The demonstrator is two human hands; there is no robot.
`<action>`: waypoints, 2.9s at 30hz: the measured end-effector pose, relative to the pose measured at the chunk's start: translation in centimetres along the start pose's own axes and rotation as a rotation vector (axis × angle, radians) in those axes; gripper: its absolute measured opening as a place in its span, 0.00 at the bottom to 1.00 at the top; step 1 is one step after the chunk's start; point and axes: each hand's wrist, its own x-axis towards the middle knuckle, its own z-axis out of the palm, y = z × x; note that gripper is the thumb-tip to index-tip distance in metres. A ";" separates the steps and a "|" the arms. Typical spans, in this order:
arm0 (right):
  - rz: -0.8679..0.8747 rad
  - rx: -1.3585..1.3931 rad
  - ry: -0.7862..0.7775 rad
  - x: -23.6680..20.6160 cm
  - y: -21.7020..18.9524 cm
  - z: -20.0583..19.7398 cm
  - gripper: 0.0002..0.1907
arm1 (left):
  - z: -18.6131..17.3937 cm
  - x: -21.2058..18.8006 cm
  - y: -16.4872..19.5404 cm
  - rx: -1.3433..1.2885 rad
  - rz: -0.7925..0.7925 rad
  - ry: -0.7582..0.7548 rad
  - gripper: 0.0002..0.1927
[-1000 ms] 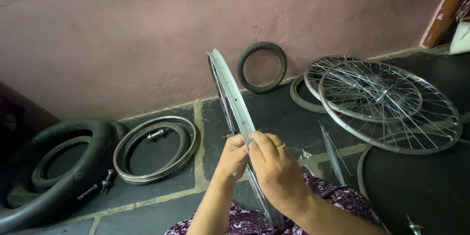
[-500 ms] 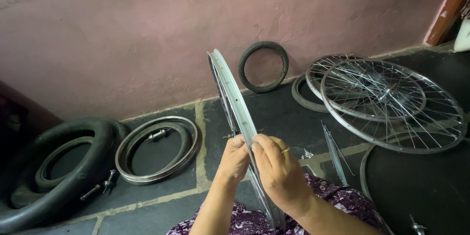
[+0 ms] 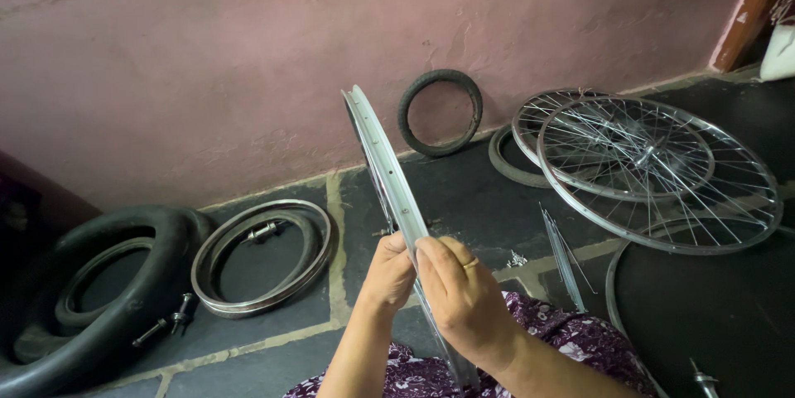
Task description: The person inserts bicycle spokes into the hub and rim, then secures them with nuts. They repeat this process for multiple spokes, rotating the wheel as needed.
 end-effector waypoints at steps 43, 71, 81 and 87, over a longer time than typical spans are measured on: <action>0.425 0.788 -0.035 -20.5 -3.2 8.7 0.31 | 0.7 -1.6 2.3 0.037 -0.006 -0.137 0.13; 0.549 0.655 -0.124 -22.0 -4.3 8.8 0.35 | -0.2 0.5 2.2 0.389 0.214 -0.137 0.09; 0.604 0.697 -0.110 -22.2 -4.9 9.0 0.35 | -0.4 -2.7 -0.3 0.105 0.096 0.012 0.12; 0.338 0.667 0.040 -14.9 -1.9 5.2 0.29 | -1.5 -2.5 0.0 0.050 0.083 0.025 0.09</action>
